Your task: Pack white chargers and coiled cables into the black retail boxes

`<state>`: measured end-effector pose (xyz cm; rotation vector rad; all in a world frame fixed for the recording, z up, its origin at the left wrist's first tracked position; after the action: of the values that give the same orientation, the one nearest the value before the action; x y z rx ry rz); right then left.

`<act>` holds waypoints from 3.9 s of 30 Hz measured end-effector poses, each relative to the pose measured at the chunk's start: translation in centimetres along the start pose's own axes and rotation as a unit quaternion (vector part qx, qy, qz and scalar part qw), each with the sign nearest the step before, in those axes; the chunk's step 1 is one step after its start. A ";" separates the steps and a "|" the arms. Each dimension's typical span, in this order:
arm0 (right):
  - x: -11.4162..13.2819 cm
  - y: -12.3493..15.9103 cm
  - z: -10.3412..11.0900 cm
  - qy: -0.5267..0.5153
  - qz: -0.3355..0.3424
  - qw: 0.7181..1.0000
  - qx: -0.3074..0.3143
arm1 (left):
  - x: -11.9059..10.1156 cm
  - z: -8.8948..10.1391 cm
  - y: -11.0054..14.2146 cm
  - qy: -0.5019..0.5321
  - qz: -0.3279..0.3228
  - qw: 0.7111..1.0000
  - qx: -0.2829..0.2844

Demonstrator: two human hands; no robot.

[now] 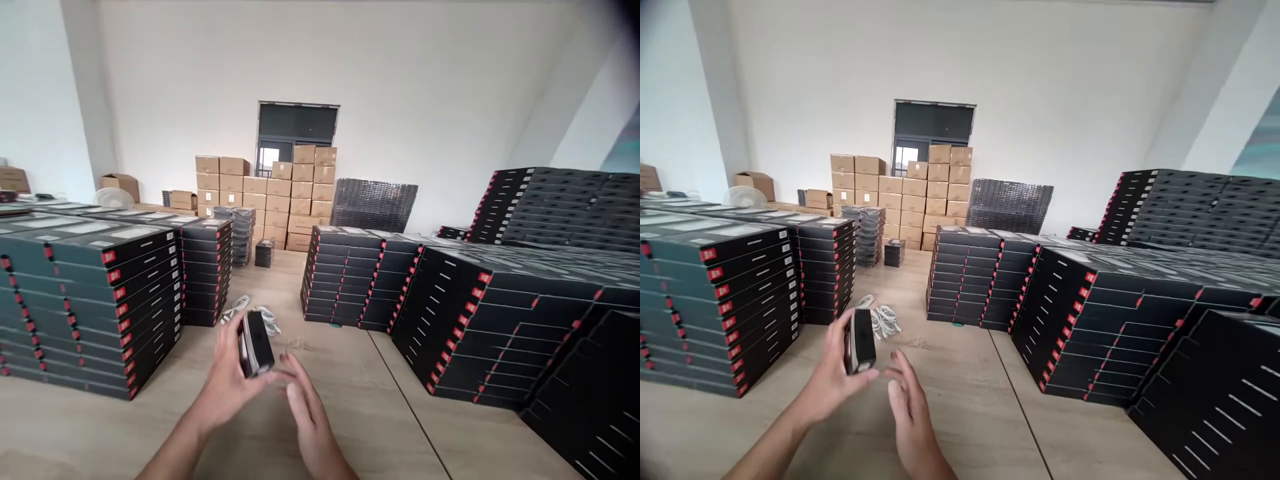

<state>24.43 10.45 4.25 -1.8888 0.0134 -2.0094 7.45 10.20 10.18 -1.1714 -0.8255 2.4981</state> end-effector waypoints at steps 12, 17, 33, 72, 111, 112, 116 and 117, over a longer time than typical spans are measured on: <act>2.0 -0.9 -0.2 -0.097 -0.071 0.989 0.082 | -3.1 -3.2 1.6 -0.135 -0.138 0.965 0.176; 0.5 -1.1 -0.6 -0.067 -0.097 0.991 0.061 | -3.9 -3.5 1.9 -0.143 -0.182 0.956 0.182; -0.6 -2.9 0.5 0.022 -0.011 0.988 -0.152 | -1.9 -2.3 1.4 -0.219 -0.179 0.955 0.093; -2.9 -16.2 1.1 0.205 -0.064 0.976 -0.045 | 0.3 -9.5 3.1 0.087 -0.040 0.933 0.347; 4.2 -2.0 3.4 -0.126 -0.041 0.986 -0.099 | -2.5 -6.3 2.8 0.499 0.177 0.817 0.229; 4.1 -2.0 3.5 -0.132 -0.041 0.985 -0.106 | -2.6 -6.3 2.8 0.501 0.176 0.816 0.231; 3.7 -2.1 3.8 -0.166 -0.042 0.978 -0.116 | -2.1 -6.3 2.5 0.526 0.195 0.806 0.190; 3.6 -2.1 3.9 -0.171 -0.043 0.978 -0.114 | -1.9 -6.3 2.5 0.536 0.210 0.799 0.174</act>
<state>27.50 12.36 8.68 -2.3979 0.0748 -1.7708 13.52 9.75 6.64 -2.3616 0.2209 1.5775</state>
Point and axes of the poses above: each hand's wrist, its own y-axis away from the middle knuckle, its own z-axis out of the back of the hand, x = y × z, the point moved 6 cm from there along -y, towards the middle knuckle, and after that the axes turned 7 degrees about -z, right-handed, at the moved point
